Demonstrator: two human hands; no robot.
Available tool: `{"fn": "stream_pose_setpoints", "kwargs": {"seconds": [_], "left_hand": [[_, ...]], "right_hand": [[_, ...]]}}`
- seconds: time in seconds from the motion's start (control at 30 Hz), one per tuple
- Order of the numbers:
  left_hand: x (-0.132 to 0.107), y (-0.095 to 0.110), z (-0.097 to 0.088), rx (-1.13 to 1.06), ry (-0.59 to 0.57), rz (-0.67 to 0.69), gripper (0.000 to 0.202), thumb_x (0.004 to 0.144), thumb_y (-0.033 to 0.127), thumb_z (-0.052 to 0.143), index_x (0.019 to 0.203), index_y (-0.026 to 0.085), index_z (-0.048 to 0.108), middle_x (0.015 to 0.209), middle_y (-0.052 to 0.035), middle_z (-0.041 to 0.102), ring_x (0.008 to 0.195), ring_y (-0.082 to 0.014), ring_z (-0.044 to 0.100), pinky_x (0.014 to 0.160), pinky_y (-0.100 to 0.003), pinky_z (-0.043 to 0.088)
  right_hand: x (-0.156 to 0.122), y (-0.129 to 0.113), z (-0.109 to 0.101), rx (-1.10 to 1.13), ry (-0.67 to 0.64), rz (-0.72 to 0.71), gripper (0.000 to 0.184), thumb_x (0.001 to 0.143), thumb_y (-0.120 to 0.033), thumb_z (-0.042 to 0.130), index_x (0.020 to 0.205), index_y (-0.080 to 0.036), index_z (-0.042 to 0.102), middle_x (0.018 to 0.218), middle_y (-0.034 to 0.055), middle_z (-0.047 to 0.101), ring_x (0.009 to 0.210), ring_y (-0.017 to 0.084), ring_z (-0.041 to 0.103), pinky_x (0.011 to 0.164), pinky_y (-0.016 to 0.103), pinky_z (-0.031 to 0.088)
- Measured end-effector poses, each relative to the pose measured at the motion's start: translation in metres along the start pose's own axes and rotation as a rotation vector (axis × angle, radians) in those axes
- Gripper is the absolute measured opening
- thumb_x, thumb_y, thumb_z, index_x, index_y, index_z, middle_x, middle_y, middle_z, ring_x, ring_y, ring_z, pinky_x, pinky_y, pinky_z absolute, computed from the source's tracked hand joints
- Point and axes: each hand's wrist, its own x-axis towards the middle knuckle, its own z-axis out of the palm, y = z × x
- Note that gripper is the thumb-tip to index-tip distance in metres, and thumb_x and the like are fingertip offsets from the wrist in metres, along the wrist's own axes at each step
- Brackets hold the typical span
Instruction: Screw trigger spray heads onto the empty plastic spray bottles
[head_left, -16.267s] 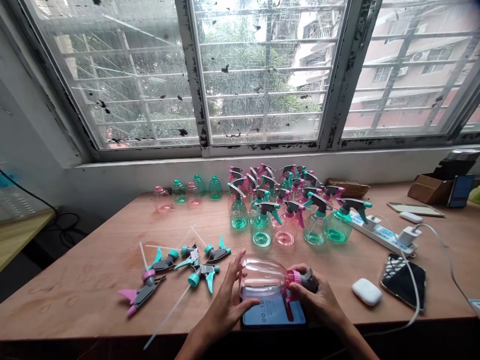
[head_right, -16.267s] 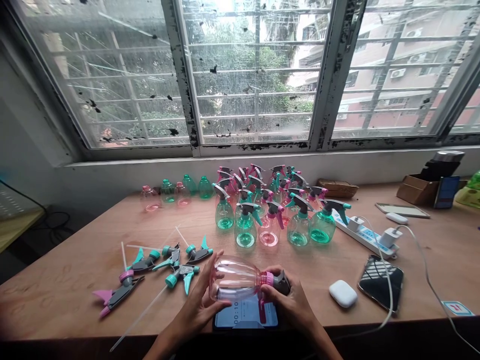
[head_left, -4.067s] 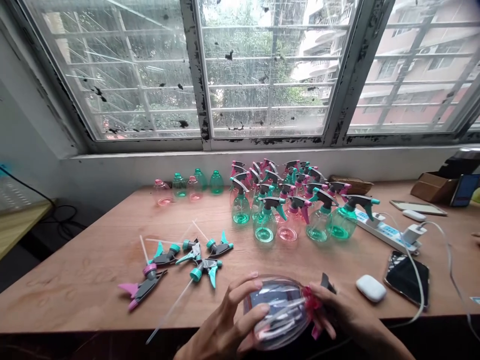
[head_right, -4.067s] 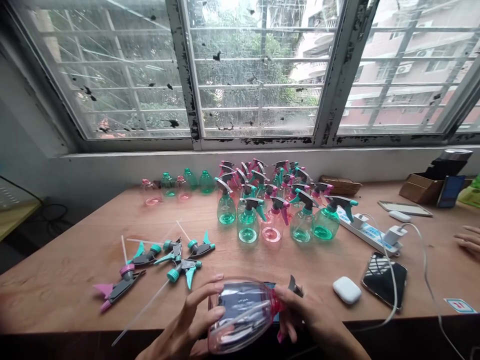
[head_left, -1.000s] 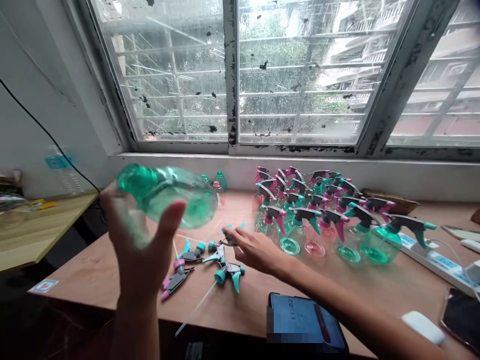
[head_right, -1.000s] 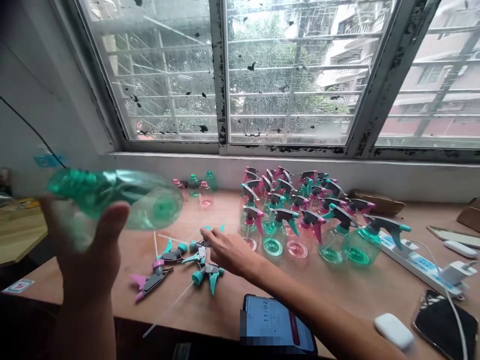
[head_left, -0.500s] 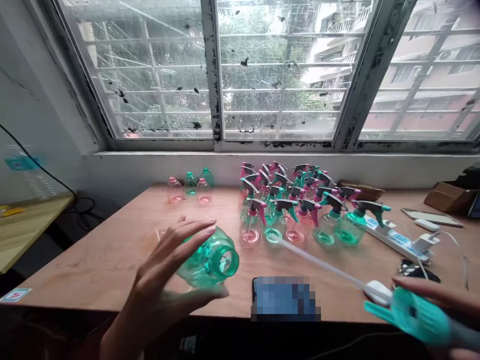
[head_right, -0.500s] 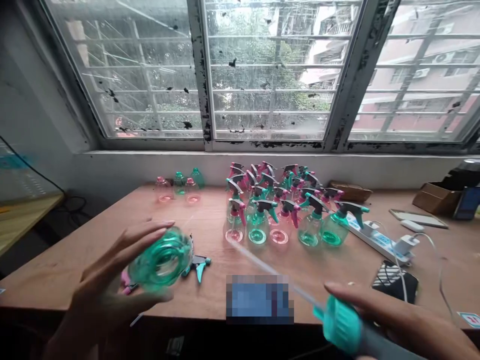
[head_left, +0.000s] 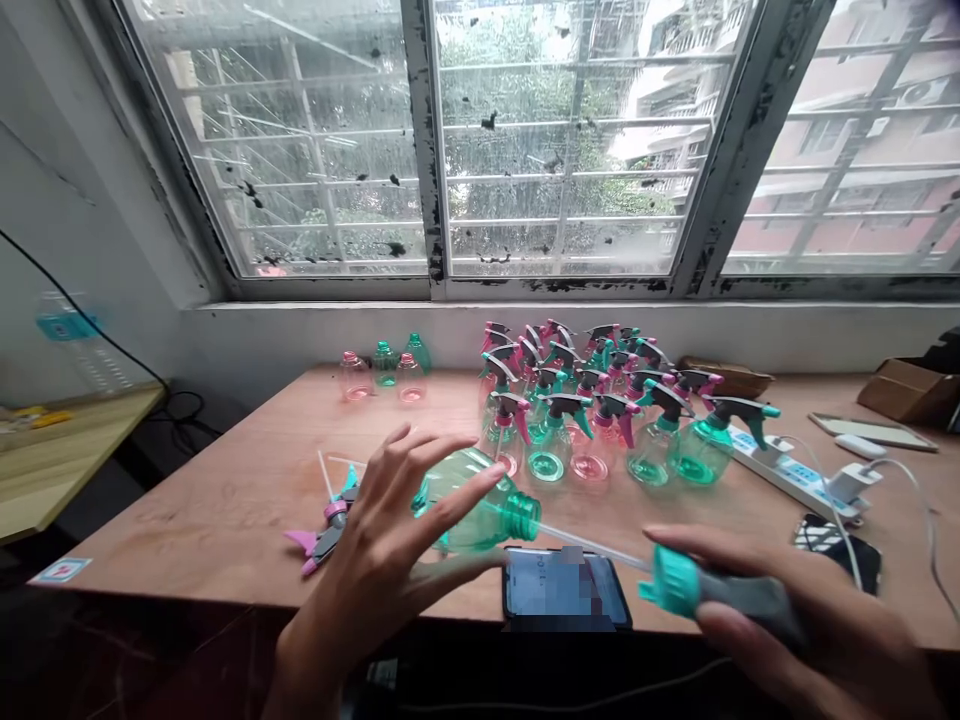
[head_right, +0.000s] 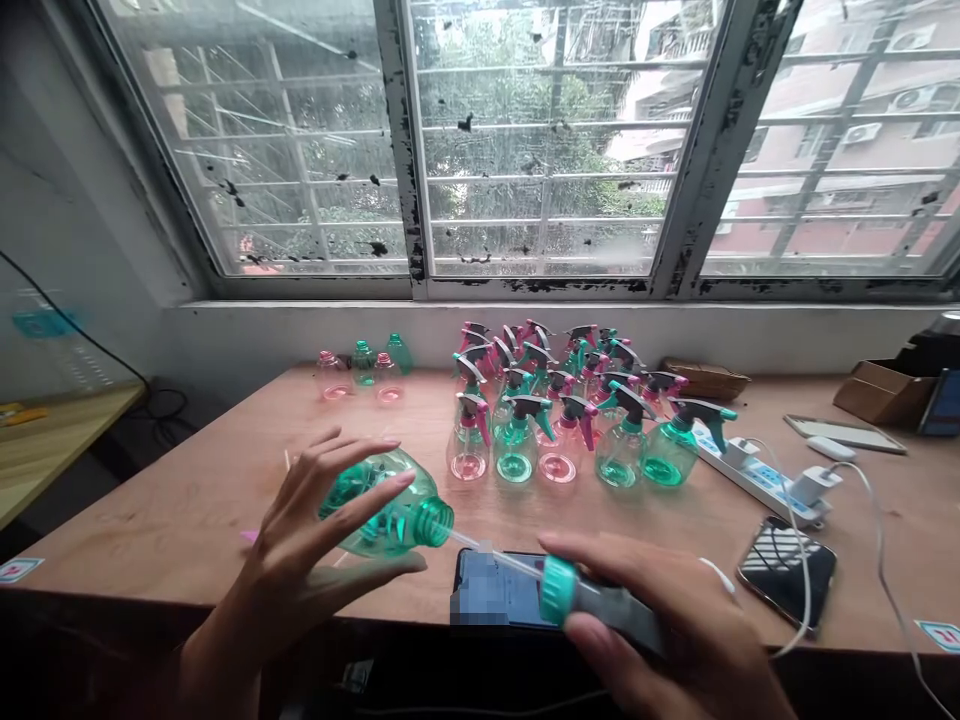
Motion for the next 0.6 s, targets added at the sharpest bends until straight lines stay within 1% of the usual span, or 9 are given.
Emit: {"fn": "stream_pose_setpoints", "kwargs": {"seconds": [0.07,0.13,0.2,0.23,0.3,0.37,0.47,0.53,0.6], "left_hand": [[0.002,0.006,0.006,0.007,-0.011,0.019,0.064,0.084,0.029,0.079,0.14,0.025,0.049,0.137,-0.0118,0.054,0.132,-0.0318,0.046,0.115,-0.059,0.032],[0.004,0.011,0.012,0.012,0.016,0.027,0.067,0.085,0.027,0.077,0.142,0.019,0.043,0.14,-0.0163,0.053,0.135,-0.0314,0.045,0.116,-0.059,0.032],[0.005,0.015,0.019,0.015,0.059,0.025,0.062,0.086,0.026,0.077,0.137,0.015,0.044,0.14,-0.0192,0.054,0.135,-0.031,0.047,0.116,-0.06,0.031],[0.006,0.016,0.021,0.017,0.071,0.021,0.057,0.086,0.026,0.077,0.132,0.015,0.047,0.139,-0.0188,0.056,0.134,-0.0306,0.049,0.116,-0.06,0.03],[0.007,0.017,0.024,0.021,0.071,0.018,0.045,0.086,0.026,0.077,0.123,0.017,0.053,0.134,-0.0152,0.061,0.131,-0.0294,0.052,0.117,-0.061,0.029],[0.008,0.017,0.027,0.03,0.055,0.024,0.038,0.087,0.025,0.076,0.118,0.018,0.056,0.131,-0.0116,0.065,0.13,-0.0289,0.053,0.117,-0.062,0.028],[0.009,0.018,0.03,0.056,0.064,0.02,0.033,0.088,0.025,0.075,0.116,0.021,0.059,0.13,-0.0088,0.067,0.131,-0.0294,0.052,0.118,-0.065,0.023],[0.01,0.02,0.032,0.068,0.08,0.011,0.029,0.089,0.026,0.073,0.115,0.021,0.06,0.13,-0.008,0.067,0.132,-0.0299,0.051,0.118,-0.066,0.02],[0.012,0.023,0.035,0.071,0.092,0.011,0.025,0.091,0.026,0.071,0.114,0.022,0.061,0.13,-0.0074,0.068,0.132,-0.0301,0.051,0.118,-0.067,0.018]], "right_hand": [[0.014,-0.004,0.017,0.068,-0.109,-0.013,0.031,0.094,-0.04,0.061,0.124,-0.037,0.067,0.115,0.0,0.077,0.101,0.029,0.071,0.087,0.034,0.056],[0.026,-0.002,0.033,0.164,-0.179,-0.053,0.036,0.095,-0.035,0.061,0.131,-0.036,0.061,0.117,0.0016,0.074,0.106,0.027,0.068,0.087,0.032,0.055],[0.035,0.001,0.044,0.264,-0.186,-0.069,0.034,0.097,-0.034,0.059,0.131,-0.034,0.061,0.116,0.0028,0.072,0.109,0.026,0.065,0.09,0.032,0.052],[0.037,0.002,0.047,0.309,-0.175,-0.068,0.033,0.098,-0.034,0.057,0.13,-0.033,0.061,0.117,0.0032,0.071,0.111,0.026,0.064,0.092,0.032,0.051],[0.04,0.002,0.051,0.379,-0.176,-0.043,0.03,0.099,-0.035,0.056,0.128,-0.032,0.063,0.121,0.0032,0.069,0.115,0.025,0.062,0.096,0.032,0.048],[0.041,0.0,0.053,0.417,-0.195,0.016,0.028,0.099,-0.035,0.056,0.125,-0.03,0.065,0.119,0.0032,0.071,0.111,0.025,0.064,0.093,0.031,0.05],[0.042,-0.004,0.055,0.443,-0.177,0.13,0.026,0.099,-0.037,0.054,0.12,-0.027,0.066,0.104,0.003,0.074,0.09,0.023,0.069,0.077,0.03,0.054],[0.042,-0.006,0.058,0.45,-0.144,0.157,0.027,0.094,-0.039,0.063,0.117,-0.026,0.067,0.1,0.0024,0.074,0.082,0.021,0.069,0.072,0.029,0.055],[0.043,-0.007,0.061,0.446,-0.117,0.14,0.033,0.085,-0.037,0.075,0.114,-0.025,0.067,0.102,0.0022,0.074,0.084,0.022,0.07,0.075,0.029,0.055]]}}
